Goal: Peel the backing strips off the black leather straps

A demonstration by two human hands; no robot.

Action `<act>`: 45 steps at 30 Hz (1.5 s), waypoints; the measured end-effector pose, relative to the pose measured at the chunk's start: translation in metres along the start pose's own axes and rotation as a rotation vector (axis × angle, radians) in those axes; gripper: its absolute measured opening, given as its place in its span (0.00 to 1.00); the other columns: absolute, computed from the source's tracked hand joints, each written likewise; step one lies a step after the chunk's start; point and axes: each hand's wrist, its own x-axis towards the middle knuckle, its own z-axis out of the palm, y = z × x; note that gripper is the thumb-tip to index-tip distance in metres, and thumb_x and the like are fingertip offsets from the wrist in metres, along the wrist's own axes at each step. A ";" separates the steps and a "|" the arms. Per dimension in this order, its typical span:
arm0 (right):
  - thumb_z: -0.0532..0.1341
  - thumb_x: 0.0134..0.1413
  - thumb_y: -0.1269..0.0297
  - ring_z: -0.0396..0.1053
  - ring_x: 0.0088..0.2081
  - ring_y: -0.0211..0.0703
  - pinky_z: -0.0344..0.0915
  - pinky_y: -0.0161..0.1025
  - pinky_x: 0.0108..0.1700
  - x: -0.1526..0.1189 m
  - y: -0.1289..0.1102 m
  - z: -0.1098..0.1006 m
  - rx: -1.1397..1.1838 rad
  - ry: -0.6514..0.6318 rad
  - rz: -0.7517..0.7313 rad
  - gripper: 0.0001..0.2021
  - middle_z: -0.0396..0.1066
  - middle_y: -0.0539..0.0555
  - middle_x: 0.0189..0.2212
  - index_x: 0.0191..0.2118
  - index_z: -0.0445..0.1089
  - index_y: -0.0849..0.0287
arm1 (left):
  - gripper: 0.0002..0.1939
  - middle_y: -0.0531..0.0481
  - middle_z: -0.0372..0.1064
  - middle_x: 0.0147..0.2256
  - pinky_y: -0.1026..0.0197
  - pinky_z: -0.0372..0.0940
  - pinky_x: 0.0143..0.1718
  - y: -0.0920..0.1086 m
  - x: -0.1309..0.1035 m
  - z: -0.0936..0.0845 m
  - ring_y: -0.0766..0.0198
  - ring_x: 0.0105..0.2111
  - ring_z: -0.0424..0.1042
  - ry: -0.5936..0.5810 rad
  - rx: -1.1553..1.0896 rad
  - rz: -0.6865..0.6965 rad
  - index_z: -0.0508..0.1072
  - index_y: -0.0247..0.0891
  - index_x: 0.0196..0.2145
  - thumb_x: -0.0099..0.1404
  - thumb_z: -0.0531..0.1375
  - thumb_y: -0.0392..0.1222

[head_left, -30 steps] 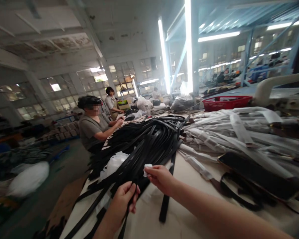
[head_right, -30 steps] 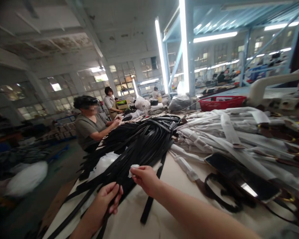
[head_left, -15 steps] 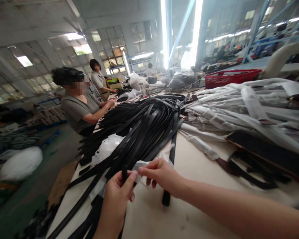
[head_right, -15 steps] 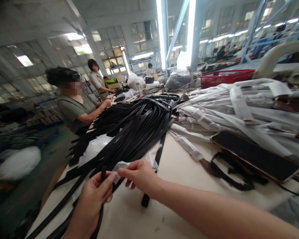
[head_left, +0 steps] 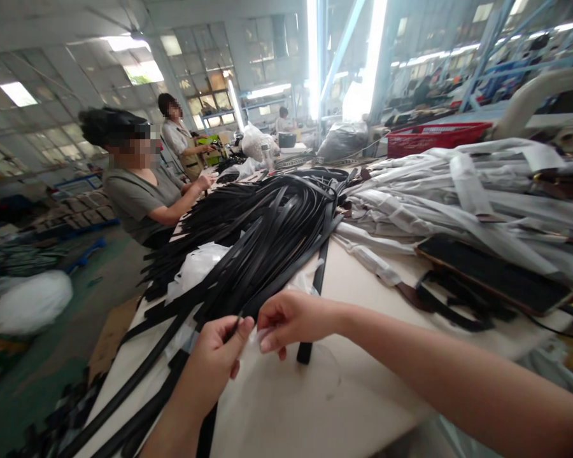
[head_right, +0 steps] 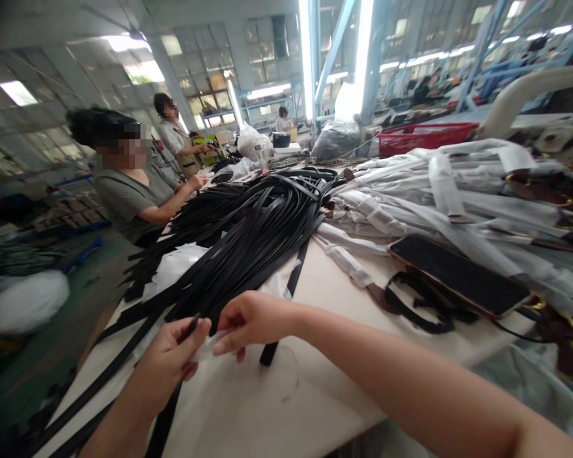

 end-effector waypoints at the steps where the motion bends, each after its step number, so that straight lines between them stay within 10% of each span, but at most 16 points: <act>1: 0.71 0.41 0.53 0.68 0.22 0.33 0.62 0.28 0.24 0.001 0.002 0.000 0.053 -0.007 0.018 0.18 0.69 0.46 0.22 0.29 0.68 0.62 | 0.24 0.62 0.49 0.16 0.68 0.46 0.15 0.000 0.000 0.000 0.74 0.15 0.49 0.006 -0.007 0.001 0.64 0.37 0.22 0.59 0.58 0.62; 8: 0.68 0.46 0.62 0.63 0.16 0.29 0.56 0.26 0.18 0.003 0.004 -0.002 0.011 0.190 0.121 0.12 0.69 0.45 0.18 0.23 0.67 0.62 | 0.21 0.61 0.54 0.18 0.69 0.47 0.18 0.007 0.000 -0.003 0.74 0.17 0.51 0.111 -0.042 -0.004 0.71 0.34 0.29 0.52 0.66 0.57; 18: 0.73 0.37 0.54 0.64 0.22 0.31 0.58 0.27 0.23 0.002 0.002 0.003 -0.009 0.118 0.010 0.18 0.70 0.46 0.21 0.27 0.70 0.63 | 0.18 0.64 0.47 0.16 0.69 0.43 0.17 -0.006 0.004 -0.001 0.75 0.15 0.47 0.069 -0.018 0.035 0.58 0.40 0.23 0.56 0.62 0.52; 26: 0.71 0.38 0.49 0.65 0.18 0.32 0.60 0.28 0.20 0.008 0.010 0.017 0.182 0.144 0.094 0.21 0.70 0.47 0.19 0.23 0.66 0.62 | 0.26 0.65 0.44 0.14 0.69 0.40 0.15 -0.004 0.004 0.009 0.75 0.14 0.44 0.030 -0.063 -0.038 0.57 0.40 0.22 0.55 0.60 0.65; 37: 0.57 0.58 0.61 0.58 0.16 0.29 0.54 0.27 0.19 0.004 0.002 0.004 -0.132 0.278 -0.040 0.16 0.62 0.44 0.14 0.21 0.61 0.60 | 0.41 0.63 0.45 0.16 0.69 0.39 0.15 0.004 0.005 0.002 0.76 0.16 0.38 0.017 -0.405 -0.132 0.68 0.35 0.23 0.49 0.46 0.80; 45: 0.55 0.58 0.57 0.50 0.20 0.31 0.49 0.30 0.22 0.003 0.002 -0.002 -0.221 0.339 -0.214 0.18 0.53 0.44 0.17 0.20 0.58 0.60 | 0.24 0.60 0.48 0.17 0.66 0.40 0.21 0.010 -0.003 -0.005 0.74 0.19 0.46 -0.045 -0.296 -0.070 0.72 0.32 0.25 0.53 0.65 0.59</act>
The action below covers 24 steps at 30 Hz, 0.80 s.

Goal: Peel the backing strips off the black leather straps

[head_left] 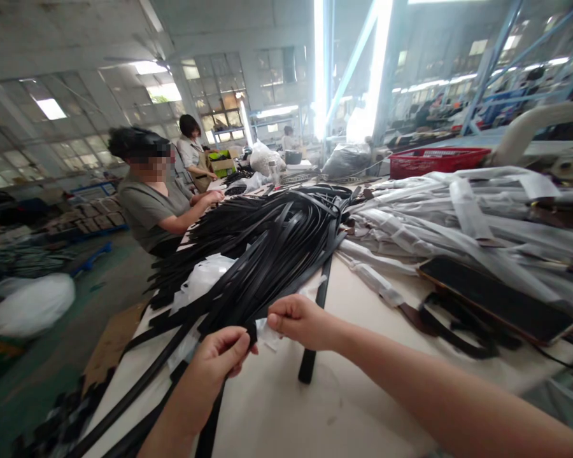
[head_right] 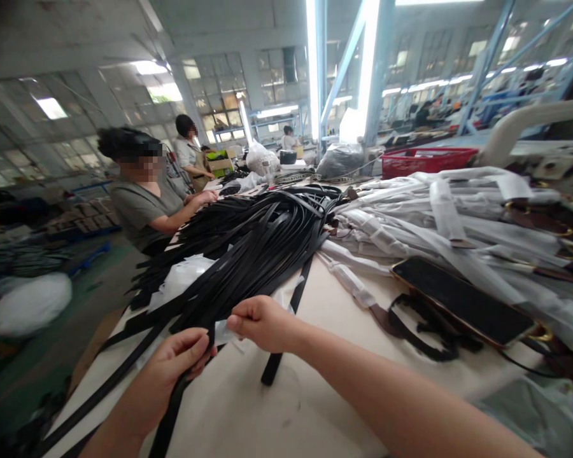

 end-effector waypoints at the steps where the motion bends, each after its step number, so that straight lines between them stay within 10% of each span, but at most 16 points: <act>1: 0.55 0.59 0.56 0.50 0.20 0.31 0.49 0.30 0.22 0.000 0.000 -0.001 -0.006 -0.002 -0.001 0.19 0.53 0.44 0.17 0.20 0.58 0.60 | 0.23 0.60 0.49 0.17 0.65 0.40 0.22 0.001 -0.002 0.000 0.74 0.19 0.46 -0.017 0.001 0.003 0.72 0.32 0.24 0.53 0.65 0.59; 24: 0.56 0.57 0.46 0.53 0.22 0.33 0.51 0.31 0.24 0.001 0.001 -0.004 -0.082 -0.117 0.042 0.23 0.56 0.46 0.18 0.20 0.60 0.60 | 0.23 0.60 0.49 0.15 0.65 0.36 0.19 -0.006 0.001 -0.011 0.74 0.17 0.43 0.025 0.035 0.004 0.73 0.32 0.24 0.51 0.66 0.59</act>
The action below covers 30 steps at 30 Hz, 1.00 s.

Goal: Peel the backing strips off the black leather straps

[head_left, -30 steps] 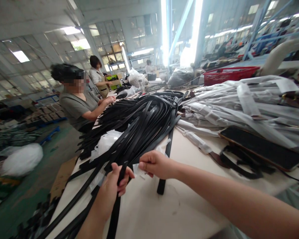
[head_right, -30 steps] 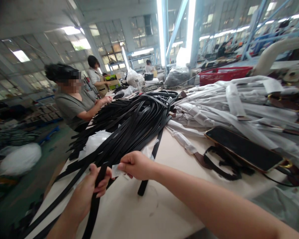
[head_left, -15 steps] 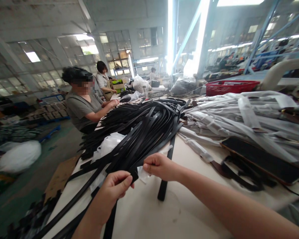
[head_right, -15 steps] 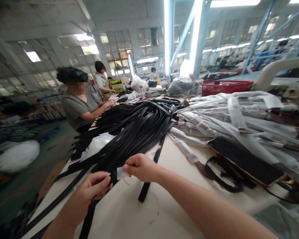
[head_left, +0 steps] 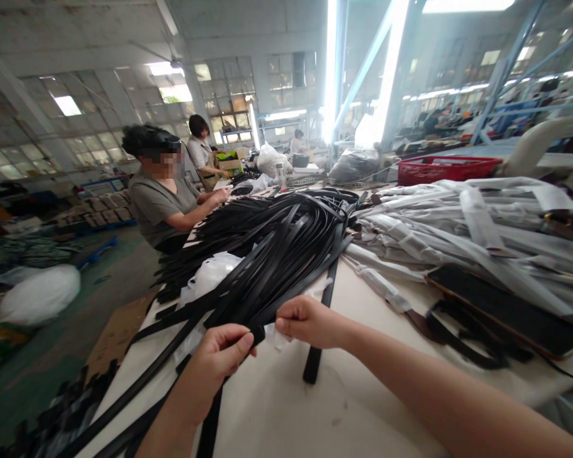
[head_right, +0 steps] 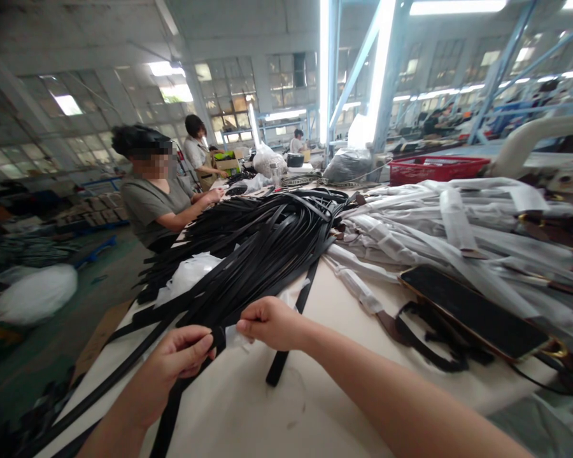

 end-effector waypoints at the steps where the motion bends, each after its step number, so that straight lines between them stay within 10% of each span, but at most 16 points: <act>1: 0.56 0.57 0.46 0.53 0.22 0.33 0.51 0.31 0.24 0.000 0.000 0.000 0.001 0.000 -0.001 0.24 0.56 0.46 0.18 0.20 0.60 0.60 | 0.23 0.61 0.48 0.15 0.65 0.35 0.20 0.000 0.000 0.000 0.74 0.17 0.42 -0.003 0.012 -0.002 0.73 0.32 0.24 0.52 0.65 0.59; 12: 0.58 0.58 0.57 0.57 0.21 0.31 0.53 0.29 0.23 -0.002 -0.002 0.002 -0.104 -0.002 0.025 0.18 0.60 0.46 0.17 0.21 0.64 0.61 | 0.21 0.58 0.51 0.18 0.64 0.42 0.21 0.011 -0.005 0.007 0.68 0.21 0.48 -0.068 0.339 0.022 0.75 0.34 0.24 0.56 0.60 0.57; 20: 0.56 0.59 0.62 0.68 0.20 0.33 0.61 0.26 0.21 -0.008 -0.011 0.002 -0.101 -0.327 0.162 0.12 0.68 0.47 0.19 0.27 0.65 0.61 | 0.09 0.56 0.62 0.25 0.66 0.52 0.29 0.008 -0.009 0.006 0.65 0.28 0.59 -0.268 0.431 -0.068 0.73 0.34 0.30 0.52 0.64 0.42; 30: 0.58 0.57 0.70 0.68 0.25 0.34 0.61 0.28 0.28 -0.010 -0.017 -0.005 -0.231 -0.435 0.048 0.04 0.69 0.48 0.24 0.32 0.68 0.61 | 0.16 0.58 0.56 0.18 0.65 0.45 0.19 0.024 -0.053 -0.004 0.69 0.17 0.51 -0.369 0.429 -0.234 0.65 0.39 0.25 0.61 0.54 0.54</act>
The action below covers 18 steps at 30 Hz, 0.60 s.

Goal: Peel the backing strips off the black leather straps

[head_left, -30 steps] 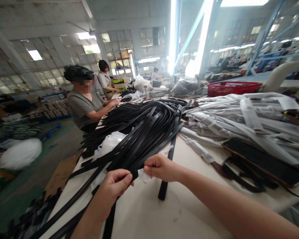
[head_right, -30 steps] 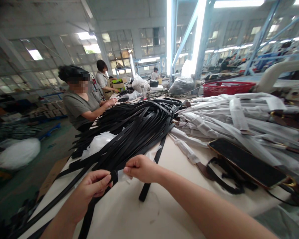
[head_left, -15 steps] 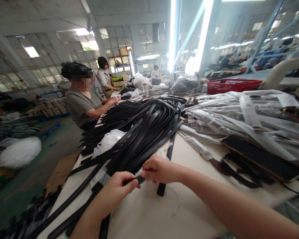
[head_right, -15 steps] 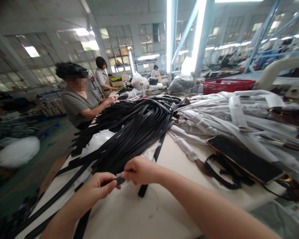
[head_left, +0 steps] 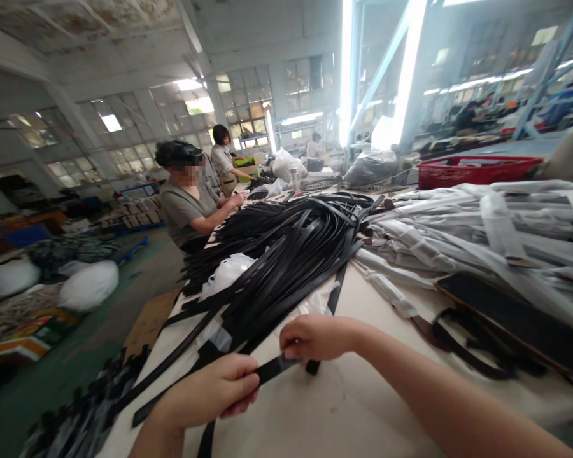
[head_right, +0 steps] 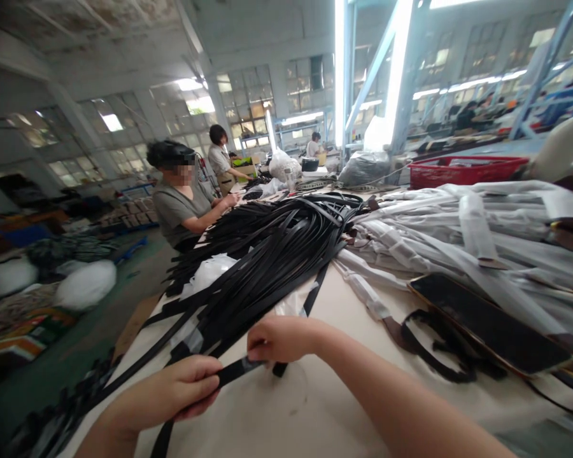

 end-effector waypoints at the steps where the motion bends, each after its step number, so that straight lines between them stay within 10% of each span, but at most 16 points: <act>1: 0.58 0.56 0.71 0.67 0.25 0.34 0.60 0.28 0.28 -0.001 -0.004 0.002 -0.021 -0.026 -0.018 0.03 0.69 0.48 0.24 0.32 0.68 0.61 | 0.16 0.58 0.55 0.18 0.65 0.44 0.19 0.000 -0.003 0.005 0.69 0.18 0.50 0.029 0.013 -0.017 0.65 0.38 0.24 0.61 0.54 0.53; 9: 0.58 0.59 0.70 0.67 0.27 0.34 0.58 0.28 0.29 -0.006 -0.038 0.025 -0.246 -0.137 -0.116 0.05 0.70 0.48 0.24 0.34 0.70 0.62 | 0.10 0.58 0.57 0.20 0.65 0.50 0.24 -0.003 -0.012 0.050 0.67 0.22 0.56 0.218 0.067 -0.056 0.70 0.35 0.28 0.58 0.54 0.43; 18: 0.58 0.61 0.62 0.67 0.28 0.38 0.54 0.34 0.27 -0.012 -0.049 0.032 -0.560 -0.020 -0.195 0.09 0.75 0.51 0.29 0.36 0.74 0.59 | 0.26 0.58 0.55 0.17 0.65 0.50 0.23 -0.047 -0.037 0.068 0.68 0.20 0.54 0.372 -0.037 -0.116 0.69 0.37 0.23 0.58 0.55 0.66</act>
